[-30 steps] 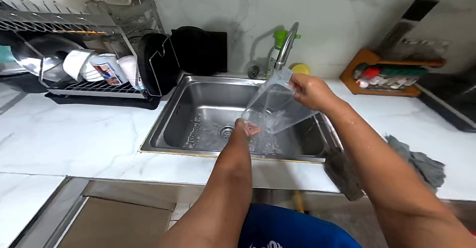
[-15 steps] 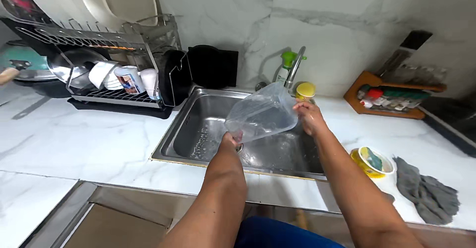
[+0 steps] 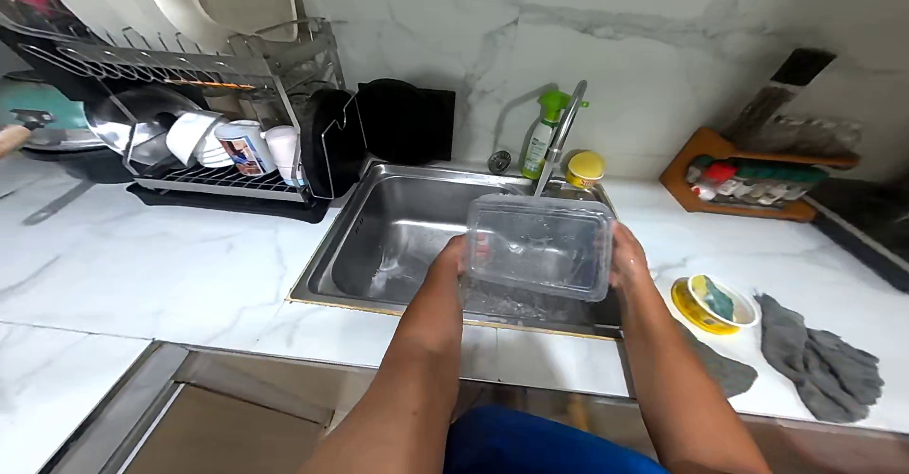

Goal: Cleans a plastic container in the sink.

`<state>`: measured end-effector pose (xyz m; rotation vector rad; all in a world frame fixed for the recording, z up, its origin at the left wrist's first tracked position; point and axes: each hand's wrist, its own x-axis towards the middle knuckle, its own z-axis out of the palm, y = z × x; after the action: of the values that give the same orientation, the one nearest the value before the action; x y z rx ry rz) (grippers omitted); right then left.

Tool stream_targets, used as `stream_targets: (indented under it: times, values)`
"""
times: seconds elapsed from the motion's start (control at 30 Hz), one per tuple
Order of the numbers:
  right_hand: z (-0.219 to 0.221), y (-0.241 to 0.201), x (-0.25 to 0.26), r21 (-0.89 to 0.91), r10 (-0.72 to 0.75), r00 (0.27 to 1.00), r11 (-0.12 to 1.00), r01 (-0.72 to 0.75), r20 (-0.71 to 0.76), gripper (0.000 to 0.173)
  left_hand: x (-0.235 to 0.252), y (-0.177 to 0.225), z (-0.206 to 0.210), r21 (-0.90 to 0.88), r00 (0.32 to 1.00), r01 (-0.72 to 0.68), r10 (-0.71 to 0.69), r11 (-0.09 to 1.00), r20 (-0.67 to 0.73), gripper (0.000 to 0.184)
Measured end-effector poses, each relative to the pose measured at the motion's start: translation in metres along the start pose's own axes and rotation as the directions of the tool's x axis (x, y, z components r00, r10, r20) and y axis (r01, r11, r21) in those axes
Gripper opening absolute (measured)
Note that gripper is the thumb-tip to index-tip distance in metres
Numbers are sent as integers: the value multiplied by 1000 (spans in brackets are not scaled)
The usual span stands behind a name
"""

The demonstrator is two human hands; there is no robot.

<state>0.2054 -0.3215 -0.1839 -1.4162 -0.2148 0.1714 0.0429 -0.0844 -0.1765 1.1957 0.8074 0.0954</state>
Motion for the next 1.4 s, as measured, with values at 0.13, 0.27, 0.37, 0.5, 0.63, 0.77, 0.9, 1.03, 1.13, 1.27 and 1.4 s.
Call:
stream_targets:
  times: [0.13, 0.27, 0.37, 0.5, 0.63, 0.77, 0.9, 1.03, 1.13, 1.27, 1.4]
  values:
    - [-4, -24, 1, -33, -80, 995, 996, 78, -63, 40, 56, -25, -7, -11, 992, 22, -21, 1000, 126, 34]
    - [-2, -47, 6, -140, -175, 984, 975, 170, -27, 47, 54, -24, -8, 63, 937, 216, -225, 974, 268, 60]
    - [5, -54, 9, -197, -163, 987, 967, 161, 5, 56, 49, -22, -10, -21, 940, 198, -184, 980, 287, 70]
    - [5, -34, 24, -159, -87, 965, 979, 129, 247, 33, 44, -17, -21, -326, 987, 80, -30, 942, 155, 88]
    - [2, -22, 32, -454, 255, 913, 887, -89, 319, 60, 46, -18, -40, -432, 984, -120, 164, 894, 66, 51]
    - [8, -27, 24, -521, 105, 967, 853, 33, 233, 54, 42, -18, -46, -313, 950, -251, 295, 916, 104, 41]
    - [21, -33, 25, -568, -161, 959, 778, 270, 235, 57, 51, -25, -37, 112, 997, -40, 32, 993, 76, 71]
    - [54, -45, 5, -817, -320, 902, 407, 408, 291, 47, 42, -26, -33, 230, 994, -105, 105, 968, 14, 76]
    - [91, -41, -7, -749, -160, 921, 542, 382, 354, 29, 34, -26, -30, 269, 990, -141, 136, 953, 35, 74]
    - [131, -6, 15, -447, 355, 863, 878, -175, 361, 30, 31, -29, -30, 278, 994, -106, 92, 955, 63, 71]
    - [166, -2, 23, -544, 503, 684, 819, -182, 528, 30, 29, -22, -32, 285, 986, -158, 138, 946, 88, 63]
